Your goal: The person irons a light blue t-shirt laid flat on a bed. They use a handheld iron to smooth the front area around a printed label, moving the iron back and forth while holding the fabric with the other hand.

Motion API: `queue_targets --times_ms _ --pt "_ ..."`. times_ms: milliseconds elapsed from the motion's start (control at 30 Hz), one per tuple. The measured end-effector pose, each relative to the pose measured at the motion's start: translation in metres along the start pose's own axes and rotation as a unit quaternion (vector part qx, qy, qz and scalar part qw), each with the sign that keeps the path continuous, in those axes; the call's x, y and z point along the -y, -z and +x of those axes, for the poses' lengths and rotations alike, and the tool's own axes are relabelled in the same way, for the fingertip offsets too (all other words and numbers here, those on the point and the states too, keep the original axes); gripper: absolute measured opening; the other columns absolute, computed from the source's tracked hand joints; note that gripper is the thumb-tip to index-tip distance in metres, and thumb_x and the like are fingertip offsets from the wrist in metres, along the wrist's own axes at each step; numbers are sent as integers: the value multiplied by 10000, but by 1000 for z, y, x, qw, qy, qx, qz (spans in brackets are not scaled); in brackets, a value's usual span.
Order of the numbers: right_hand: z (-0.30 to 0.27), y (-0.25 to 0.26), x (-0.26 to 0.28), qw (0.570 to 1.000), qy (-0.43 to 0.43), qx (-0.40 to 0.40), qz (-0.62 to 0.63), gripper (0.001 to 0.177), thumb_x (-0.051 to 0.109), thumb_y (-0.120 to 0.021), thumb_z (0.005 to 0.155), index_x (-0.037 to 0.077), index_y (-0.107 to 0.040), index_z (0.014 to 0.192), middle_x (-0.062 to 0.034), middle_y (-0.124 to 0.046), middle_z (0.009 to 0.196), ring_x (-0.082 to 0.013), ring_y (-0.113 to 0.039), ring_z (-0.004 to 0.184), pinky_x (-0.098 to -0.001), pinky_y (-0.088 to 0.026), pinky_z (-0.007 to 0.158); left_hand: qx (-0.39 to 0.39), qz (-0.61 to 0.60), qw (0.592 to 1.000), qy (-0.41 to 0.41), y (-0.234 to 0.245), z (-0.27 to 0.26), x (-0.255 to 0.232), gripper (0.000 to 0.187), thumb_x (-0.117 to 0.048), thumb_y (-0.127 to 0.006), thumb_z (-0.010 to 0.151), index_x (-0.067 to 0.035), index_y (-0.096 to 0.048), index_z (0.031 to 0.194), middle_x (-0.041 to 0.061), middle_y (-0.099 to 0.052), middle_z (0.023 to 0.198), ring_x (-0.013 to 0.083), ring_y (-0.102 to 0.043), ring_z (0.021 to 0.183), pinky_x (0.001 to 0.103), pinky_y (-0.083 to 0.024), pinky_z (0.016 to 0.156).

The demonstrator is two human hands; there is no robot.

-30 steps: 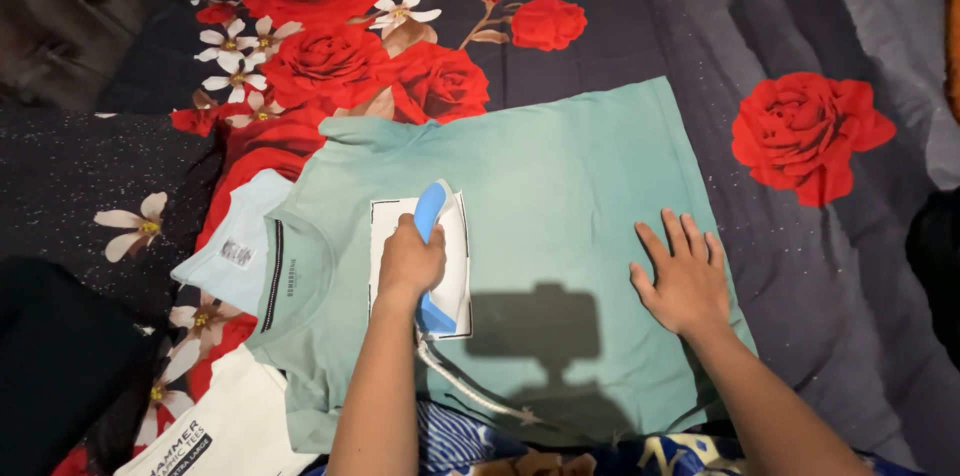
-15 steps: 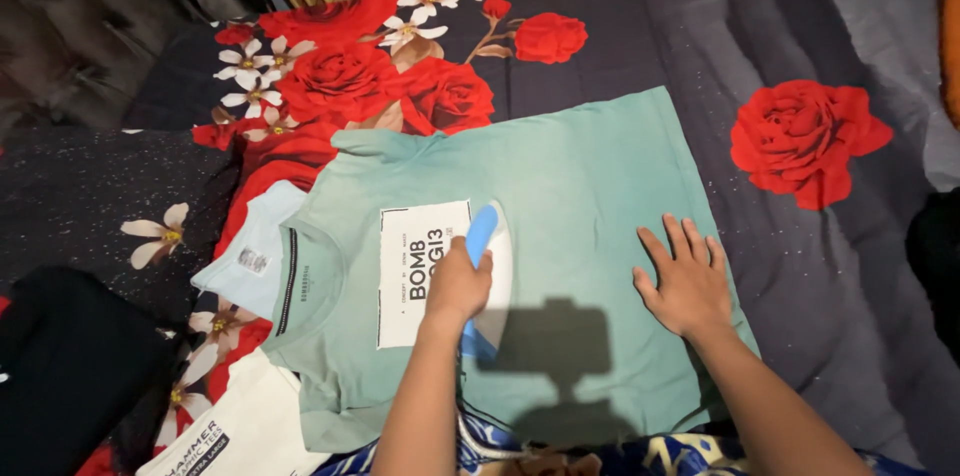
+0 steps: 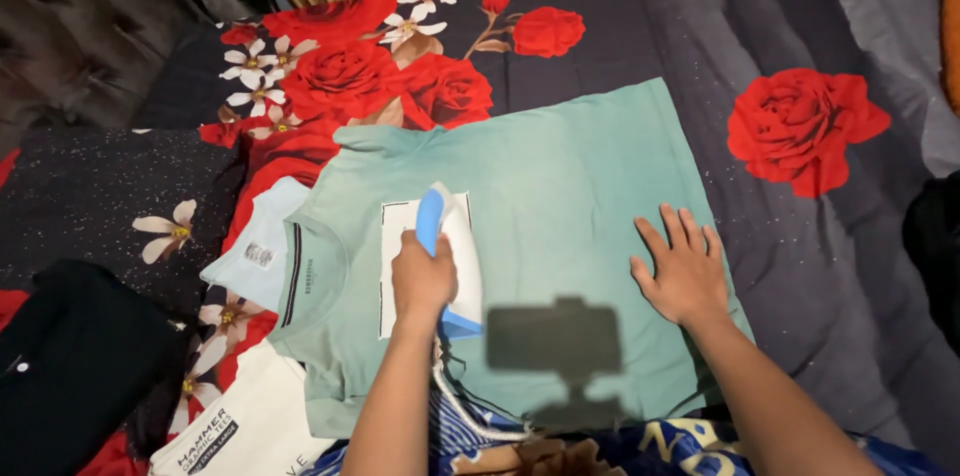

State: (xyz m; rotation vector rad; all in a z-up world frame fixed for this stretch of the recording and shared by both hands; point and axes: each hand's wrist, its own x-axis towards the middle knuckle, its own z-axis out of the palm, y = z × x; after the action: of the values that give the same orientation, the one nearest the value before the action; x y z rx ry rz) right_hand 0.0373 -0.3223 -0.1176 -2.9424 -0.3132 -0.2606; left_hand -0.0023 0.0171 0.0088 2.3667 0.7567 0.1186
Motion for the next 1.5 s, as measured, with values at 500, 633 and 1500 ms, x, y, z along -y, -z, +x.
queue_targets --times_ms 500,633,1500 --pt "-1 3 -1 1000 1 28 -1 639 524 -479 924 302 -422 1520 -71 -291 1649 -280 -223 1536 -502 -141 1225 -1 131 987 98 18 -20 17 464 -365 -552 1004 20 -489 1255 300 -687 1132 475 -676 1066 536 -544 931" --pt "2 1 -2 1000 3 17 10 638 525 -479 921 299 -425 1515 -81 -287 1647 -280 -220 1530 -506 -135 1217 -7 127 985 114 28 -23 23 437 -357 -549 1007 18 -511 1228 289 -691 1138 469 -678 1070 537 -544 934" --pt "-1 1 -2 1000 4 6 19 622 523 -479 930 295 -440 1508 -90 -319 1642 -292 -250 1533 -512 -150 1223 -46 143 983 103 45 -1 51 489 -359 -585 970 57 -524 1220 349 -678 1118 507 -666 1059 537 -528 946"
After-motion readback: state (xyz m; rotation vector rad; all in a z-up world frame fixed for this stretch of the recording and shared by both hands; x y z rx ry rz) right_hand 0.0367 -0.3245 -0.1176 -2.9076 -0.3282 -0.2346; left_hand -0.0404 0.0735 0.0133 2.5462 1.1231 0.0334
